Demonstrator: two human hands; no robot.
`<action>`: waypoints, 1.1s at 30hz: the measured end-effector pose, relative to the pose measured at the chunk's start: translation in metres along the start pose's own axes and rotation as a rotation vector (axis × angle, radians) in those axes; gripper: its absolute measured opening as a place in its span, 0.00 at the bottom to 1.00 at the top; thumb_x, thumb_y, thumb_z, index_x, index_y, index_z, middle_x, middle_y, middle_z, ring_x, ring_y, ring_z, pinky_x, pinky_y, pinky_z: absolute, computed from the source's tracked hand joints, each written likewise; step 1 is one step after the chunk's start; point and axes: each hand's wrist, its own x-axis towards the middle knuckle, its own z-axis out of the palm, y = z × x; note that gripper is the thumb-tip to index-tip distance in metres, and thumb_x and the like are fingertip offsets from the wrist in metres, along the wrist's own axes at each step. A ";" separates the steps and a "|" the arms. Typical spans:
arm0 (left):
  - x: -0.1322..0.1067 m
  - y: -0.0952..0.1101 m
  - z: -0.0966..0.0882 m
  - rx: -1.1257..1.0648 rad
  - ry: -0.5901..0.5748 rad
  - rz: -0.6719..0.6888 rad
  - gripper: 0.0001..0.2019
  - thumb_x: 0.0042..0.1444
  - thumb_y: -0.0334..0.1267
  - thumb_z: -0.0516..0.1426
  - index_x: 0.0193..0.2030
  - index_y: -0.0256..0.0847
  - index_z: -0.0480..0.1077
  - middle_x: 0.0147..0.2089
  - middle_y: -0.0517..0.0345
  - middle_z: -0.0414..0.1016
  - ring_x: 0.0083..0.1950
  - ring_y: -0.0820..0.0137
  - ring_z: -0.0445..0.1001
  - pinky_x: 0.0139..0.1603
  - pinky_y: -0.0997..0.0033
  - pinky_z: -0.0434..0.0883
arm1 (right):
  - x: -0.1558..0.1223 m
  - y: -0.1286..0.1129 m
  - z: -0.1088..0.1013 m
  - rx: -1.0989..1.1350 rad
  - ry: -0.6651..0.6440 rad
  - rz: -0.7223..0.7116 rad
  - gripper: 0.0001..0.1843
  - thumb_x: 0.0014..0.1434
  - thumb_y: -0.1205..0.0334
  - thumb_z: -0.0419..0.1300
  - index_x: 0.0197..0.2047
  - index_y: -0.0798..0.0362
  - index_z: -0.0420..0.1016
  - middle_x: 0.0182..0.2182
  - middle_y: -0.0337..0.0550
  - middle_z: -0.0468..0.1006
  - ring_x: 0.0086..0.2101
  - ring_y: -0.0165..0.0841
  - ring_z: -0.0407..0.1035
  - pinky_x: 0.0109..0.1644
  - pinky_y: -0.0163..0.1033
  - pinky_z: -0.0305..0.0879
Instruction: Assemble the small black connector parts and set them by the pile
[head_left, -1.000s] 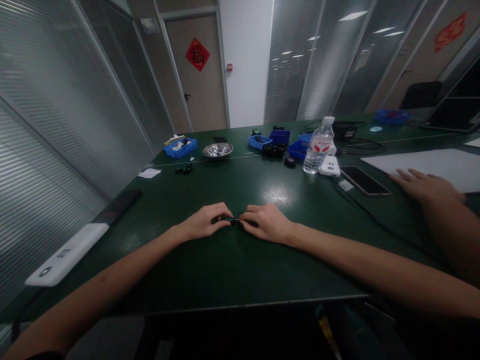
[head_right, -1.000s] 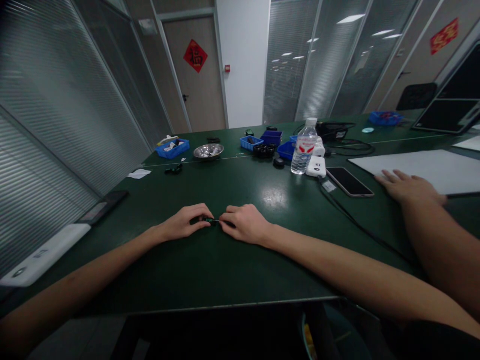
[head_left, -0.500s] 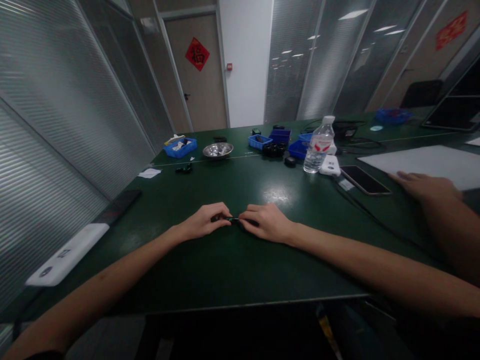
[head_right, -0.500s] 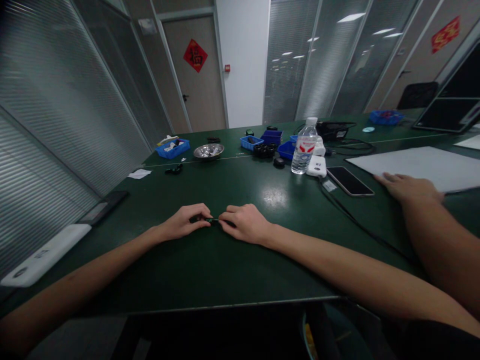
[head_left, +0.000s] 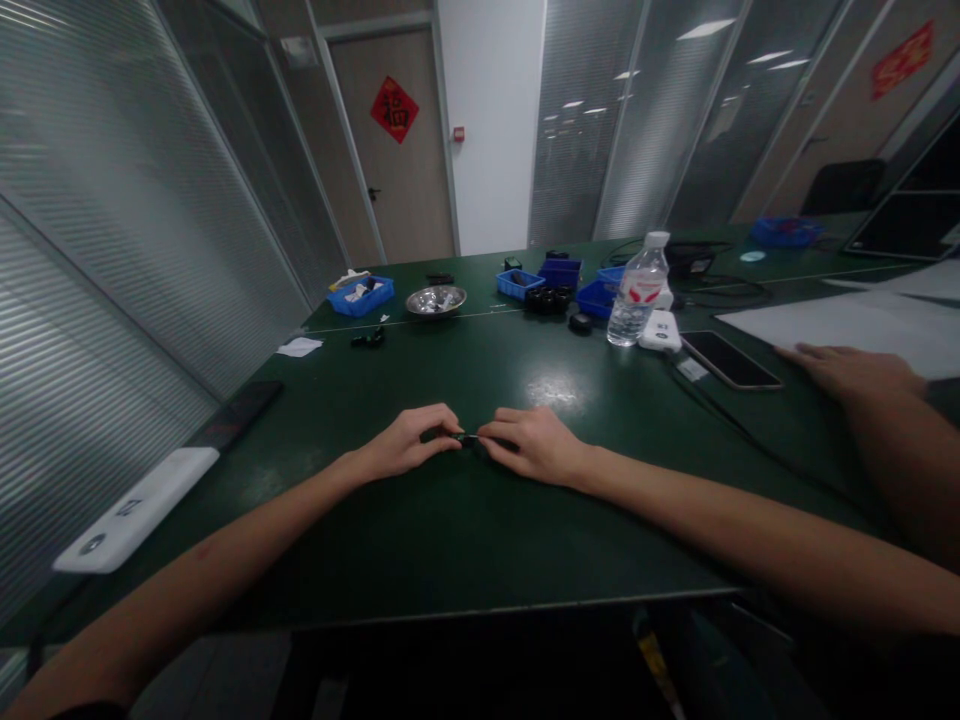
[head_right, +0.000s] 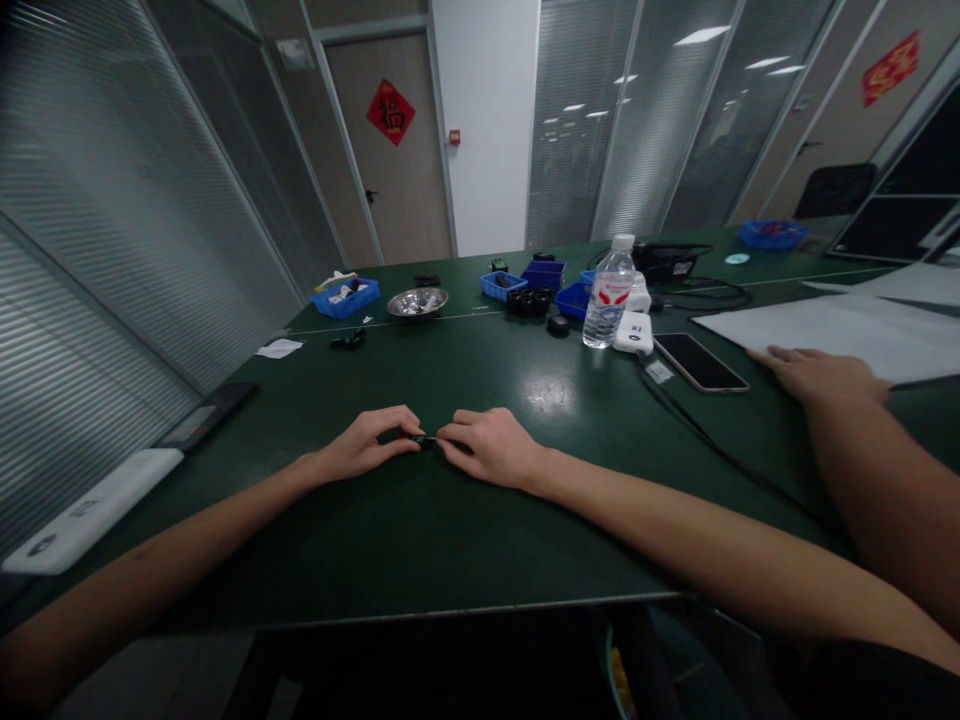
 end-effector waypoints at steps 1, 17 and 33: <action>0.000 -0.001 0.000 -0.001 0.001 0.003 0.08 0.69 0.38 0.57 0.48 0.38 0.73 0.48 0.52 0.73 0.47 0.67 0.73 0.49 0.67 0.71 | 0.000 0.000 0.000 0.000 0.005 0.001 0.16 0.72 0.56 0.52 0.52 0.53 0.79 0.37 0.43 0.76 0.31 0.28 0.68 0.33 0.34 0.57; 0.001 0.008 0.003 0.069 0.065 0.046 0.11 0.68 0.39 0.56 0.53 0.38 0.74 0.47 0.49 0.74 0.45 0.66 0.73 0.46 0.65 0.73 | 0.001 -0.001 0.003 -0.076 0.012 -0.009 0.17 0.73 0.57 0.51 0.52 0.52 0.79 0.36 0.43 0.76 0.30 0.28 0.67 0.32 0.35 0.54; -0.001 0.002 0.004 0.038 0.086 0.025 0.11 0.67 0.37 0.58 0.54 0.40 0.74 0.49 0.50 0.72 0.45 0.68 0.73 0.46 0.66 0.74 | 0.000 -0.002 0.002 -0.064 0.014 -0.031 0.18 0.74 0.56 0.49 0.51 0.53 0.79 0.36 0.43 0.75 0.30 0.28 0.66 0.31 0.35 0.54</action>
